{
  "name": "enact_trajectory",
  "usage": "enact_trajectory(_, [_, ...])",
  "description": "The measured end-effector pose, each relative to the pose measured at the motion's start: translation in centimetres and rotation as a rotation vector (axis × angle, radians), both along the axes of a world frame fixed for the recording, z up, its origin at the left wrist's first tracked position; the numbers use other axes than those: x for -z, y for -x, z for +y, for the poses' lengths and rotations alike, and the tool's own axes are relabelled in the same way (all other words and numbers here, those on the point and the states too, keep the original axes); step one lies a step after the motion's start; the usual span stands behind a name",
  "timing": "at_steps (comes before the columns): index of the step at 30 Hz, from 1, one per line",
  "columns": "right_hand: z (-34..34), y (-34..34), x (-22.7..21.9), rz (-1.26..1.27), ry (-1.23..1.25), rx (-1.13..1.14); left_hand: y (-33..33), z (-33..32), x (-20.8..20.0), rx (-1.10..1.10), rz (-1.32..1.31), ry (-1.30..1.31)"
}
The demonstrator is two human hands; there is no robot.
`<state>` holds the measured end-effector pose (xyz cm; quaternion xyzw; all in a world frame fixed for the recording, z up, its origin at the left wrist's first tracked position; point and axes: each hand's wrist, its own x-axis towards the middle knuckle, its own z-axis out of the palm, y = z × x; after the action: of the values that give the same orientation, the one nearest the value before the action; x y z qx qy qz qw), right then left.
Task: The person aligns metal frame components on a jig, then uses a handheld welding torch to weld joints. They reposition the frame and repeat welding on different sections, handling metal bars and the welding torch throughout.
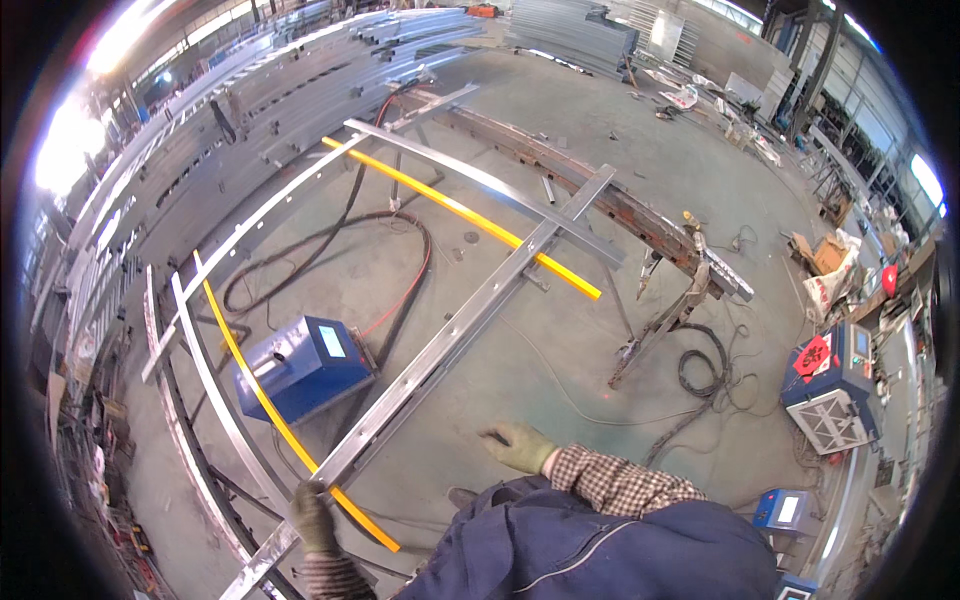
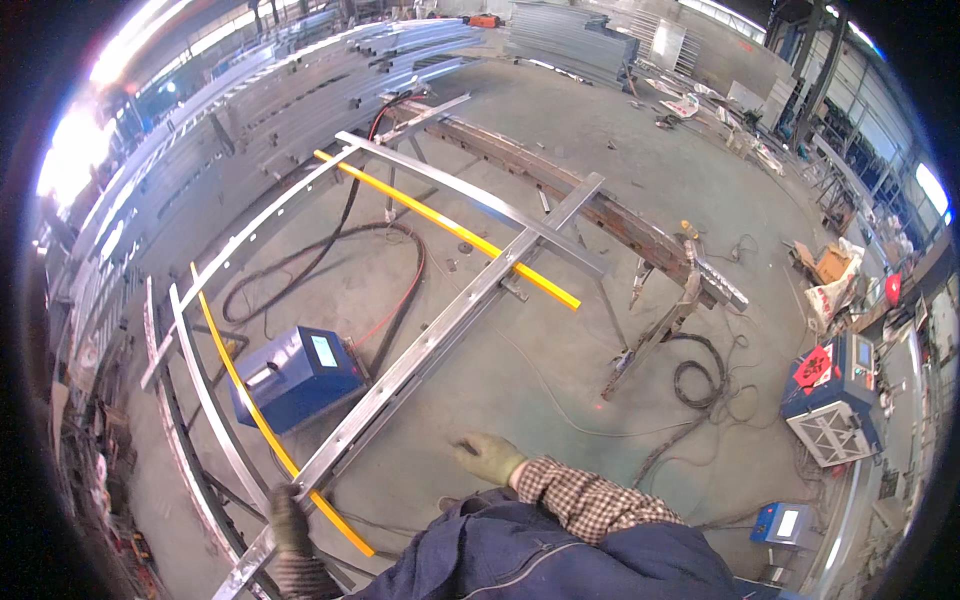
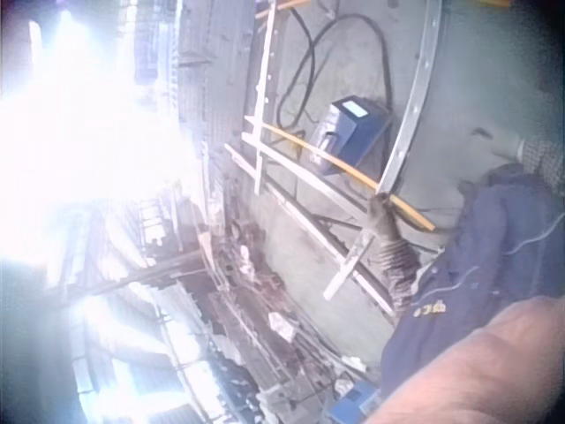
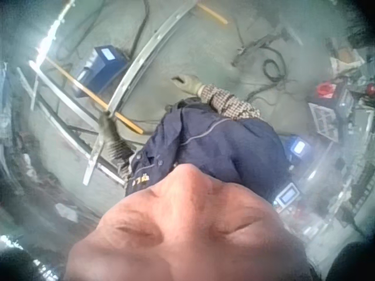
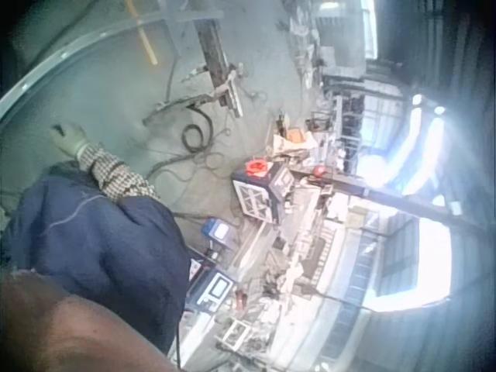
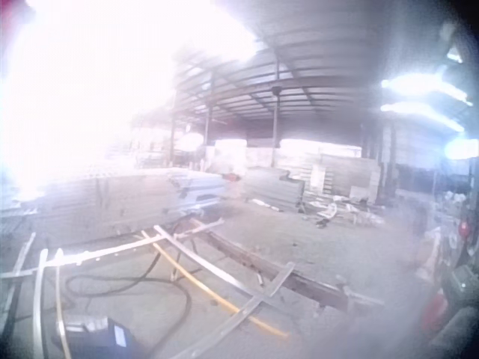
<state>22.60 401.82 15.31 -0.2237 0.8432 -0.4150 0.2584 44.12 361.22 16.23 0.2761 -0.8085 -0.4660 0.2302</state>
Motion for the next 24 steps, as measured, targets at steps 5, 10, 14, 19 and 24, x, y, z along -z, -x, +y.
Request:
enact_trajectory(5, [7.1, -1.4, 1.4, -0.188, 0.018, -0.035, 10.5, 17.8, -2.9, 0.264, -0.186, -0.963])
enact_trajectory(10, [16.9, -0.6, 1.7, -0.160, -0.012, 0.080, 17.2, 28.6, -5.6, 0.412, -0.184, -1.278])
enact_trajectory(14, [23.6, -0.8, 2.5, -0.334, 0.001, 0.330, 21.2, 35.8, -3.2, 0.335, -0.233, -1.479])
enact_trajectory(19, [30.8, -2.4, 3.9, -0.222, 0.117, 0.456, 23.0, 44.9, -0.1, 0.414, -0.562, -1.605])
enact_trajectory(24, [35.5, -3.1, 3.6, -0.276, 0.165, 0.657, 29.6, 52.0, 0.0, 0.575, -0.654, -1.639])
